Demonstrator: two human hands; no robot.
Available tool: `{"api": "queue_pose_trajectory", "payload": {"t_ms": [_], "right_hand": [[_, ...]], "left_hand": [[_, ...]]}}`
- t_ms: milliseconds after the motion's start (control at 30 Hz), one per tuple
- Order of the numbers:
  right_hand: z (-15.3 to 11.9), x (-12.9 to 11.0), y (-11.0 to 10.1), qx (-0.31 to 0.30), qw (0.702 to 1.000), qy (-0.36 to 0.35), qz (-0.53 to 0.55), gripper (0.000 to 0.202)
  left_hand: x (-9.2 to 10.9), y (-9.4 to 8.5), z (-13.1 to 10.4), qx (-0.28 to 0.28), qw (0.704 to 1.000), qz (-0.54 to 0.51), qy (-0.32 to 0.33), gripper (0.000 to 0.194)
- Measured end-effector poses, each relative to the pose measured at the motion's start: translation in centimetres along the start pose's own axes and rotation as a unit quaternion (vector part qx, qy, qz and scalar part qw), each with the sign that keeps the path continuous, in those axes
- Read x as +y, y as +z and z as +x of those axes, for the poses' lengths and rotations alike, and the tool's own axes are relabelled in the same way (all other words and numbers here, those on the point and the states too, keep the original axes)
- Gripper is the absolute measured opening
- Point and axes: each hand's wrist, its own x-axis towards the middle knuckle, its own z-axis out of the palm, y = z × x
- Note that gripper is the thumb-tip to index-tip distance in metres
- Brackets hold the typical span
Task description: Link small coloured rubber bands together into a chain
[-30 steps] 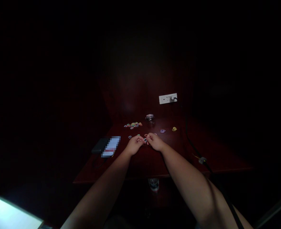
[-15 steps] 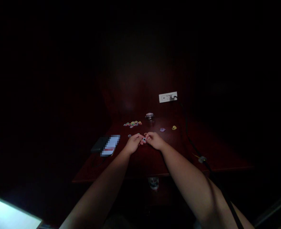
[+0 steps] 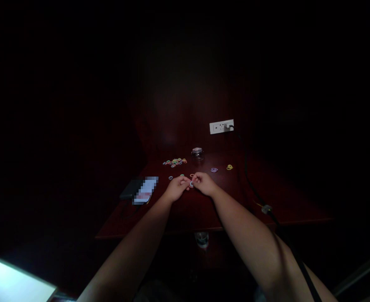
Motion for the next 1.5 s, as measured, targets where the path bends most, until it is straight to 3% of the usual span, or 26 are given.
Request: {"api": "queue_pose_trajectory", "payload": {"t_ms": [433, 1100, 1500], "right_hand": [[-0.14, -0.50, 0.02, 0.018, 1.000, -0.001, -0.005, 0.024], [-0.07, -0.08, -0.42, 0.010, 0.999, 0.030, 0.010, 0.016], [-0.17, -0.26, -0.50, -0.004, 1.000, 0.027, 0.006, 0.012]], "left_hand": [[-0.25, -0.20, -0.02, -0.004, 0.997, 0.076, 0.019, 0.021], [-0.33, -0.01, 0.15, 0.006, 1.000, 0.012, 0.007, 0.015], [-0.90, -0.10, 0.40, 0.017, 0.999, 0.015, 0.034, 0.016]]}}
